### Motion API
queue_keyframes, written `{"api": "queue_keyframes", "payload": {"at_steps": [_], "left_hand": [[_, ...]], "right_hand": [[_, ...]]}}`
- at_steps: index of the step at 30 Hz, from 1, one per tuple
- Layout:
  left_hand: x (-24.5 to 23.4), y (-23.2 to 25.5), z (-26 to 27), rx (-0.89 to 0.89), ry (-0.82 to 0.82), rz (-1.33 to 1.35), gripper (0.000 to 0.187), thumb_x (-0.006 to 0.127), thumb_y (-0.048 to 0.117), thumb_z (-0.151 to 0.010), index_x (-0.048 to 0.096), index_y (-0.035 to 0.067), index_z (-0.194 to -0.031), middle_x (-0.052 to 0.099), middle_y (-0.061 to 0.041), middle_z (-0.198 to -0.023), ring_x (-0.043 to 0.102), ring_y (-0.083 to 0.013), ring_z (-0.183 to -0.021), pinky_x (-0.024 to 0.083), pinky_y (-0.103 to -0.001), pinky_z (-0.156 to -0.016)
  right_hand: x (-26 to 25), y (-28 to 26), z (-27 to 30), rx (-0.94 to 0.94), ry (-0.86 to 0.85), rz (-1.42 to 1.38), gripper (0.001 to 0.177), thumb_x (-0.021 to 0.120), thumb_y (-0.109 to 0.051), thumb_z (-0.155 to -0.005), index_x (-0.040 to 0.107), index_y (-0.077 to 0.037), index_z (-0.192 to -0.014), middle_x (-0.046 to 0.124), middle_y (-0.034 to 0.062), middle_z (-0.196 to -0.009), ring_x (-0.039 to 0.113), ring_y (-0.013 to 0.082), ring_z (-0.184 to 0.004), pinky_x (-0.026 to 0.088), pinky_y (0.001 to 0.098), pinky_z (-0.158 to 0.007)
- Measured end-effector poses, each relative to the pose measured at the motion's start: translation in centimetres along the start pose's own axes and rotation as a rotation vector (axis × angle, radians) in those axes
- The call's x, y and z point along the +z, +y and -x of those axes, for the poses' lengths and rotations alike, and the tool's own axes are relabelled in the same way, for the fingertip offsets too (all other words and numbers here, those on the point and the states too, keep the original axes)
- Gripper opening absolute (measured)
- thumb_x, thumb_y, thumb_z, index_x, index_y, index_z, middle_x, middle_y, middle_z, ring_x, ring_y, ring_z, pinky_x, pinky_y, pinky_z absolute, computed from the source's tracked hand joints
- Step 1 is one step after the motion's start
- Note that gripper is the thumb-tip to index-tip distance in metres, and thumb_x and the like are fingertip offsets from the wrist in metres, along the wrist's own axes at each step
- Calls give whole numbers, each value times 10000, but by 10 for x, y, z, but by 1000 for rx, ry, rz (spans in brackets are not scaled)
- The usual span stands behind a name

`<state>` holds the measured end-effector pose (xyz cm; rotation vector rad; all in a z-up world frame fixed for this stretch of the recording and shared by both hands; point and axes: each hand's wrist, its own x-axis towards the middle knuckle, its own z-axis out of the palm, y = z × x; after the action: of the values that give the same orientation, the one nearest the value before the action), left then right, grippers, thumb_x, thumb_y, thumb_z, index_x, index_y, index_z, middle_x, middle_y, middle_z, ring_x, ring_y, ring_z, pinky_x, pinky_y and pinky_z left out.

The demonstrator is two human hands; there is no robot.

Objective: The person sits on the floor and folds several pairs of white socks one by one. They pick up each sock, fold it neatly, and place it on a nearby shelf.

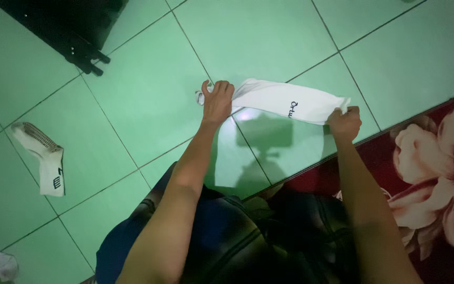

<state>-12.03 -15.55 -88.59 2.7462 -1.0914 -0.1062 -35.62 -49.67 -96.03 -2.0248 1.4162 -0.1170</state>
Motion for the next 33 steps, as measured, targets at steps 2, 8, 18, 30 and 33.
{"api": "queue_keyframes", "payload": {"at_steps": [2, 8, 18, 30, 33], "left_hand": [[-15, 8, -3, -95, -97, 122, 283, 671, 109, -865, 612, 78, -1140, 628, -73, -1122, 572, -245, -1158, 173, -645, -1153], [-28, 20, -22, -271, -30, 208, 304, 691, 360, -933, 730, 87, -1060, 704, -93, -1016, 573, -296, -1071, 204, -666, -1013], [-28, 18, -43, -378, -319, 149, 362, 570, 461, -1077, 680, 117, -1055, 749, -128, -942, 657, -288, -882, 381, -438, -925], [29, 18, -3, 100, -246, -62, 534, 417, 315, -1068, 353, 199, -1585, 260, -18, -1693, 180, -231, -1577, 120, -582, -1259], [15, 19, -6, 35, -371, -31, 566, 342, 409, -1087, 202, 313, -1627, 142, 68, -1704, 94, -210, -1571, 34, -623, -1249]], "right_hand": [[2, 4, -1, -17, 9, -8, 328, 728, -186, -909, 624, 58, -1103, 733, 200, -895, 719, 309, -809, 569, 433, -726], [-2, 1, -2, 49, -36, -29, 345, 711, -219, -930, 590, 35, -1129, 712, 199, -910, 729, 309, -794, 580, 427, -700], [-18, 7, 8, 8, -55, 0, 339, 723, -213, -939, 597, 44, -1120, 710, 198, -926, 718, 310, -816, 565, 431, -718], [-29, -2, 17, 43, -140, -5, 362, 672, -248, -1003, 576, 48, -1187, 713, 205, -972, 705, 292, -830, 553, 427, -706], [-28, 2, 14, 43, -132, 38, 384, 683, -258, -996, 565, 37, -1211, 703, 208, -970, 700, 292, -822, 550, 426, -693]]}}
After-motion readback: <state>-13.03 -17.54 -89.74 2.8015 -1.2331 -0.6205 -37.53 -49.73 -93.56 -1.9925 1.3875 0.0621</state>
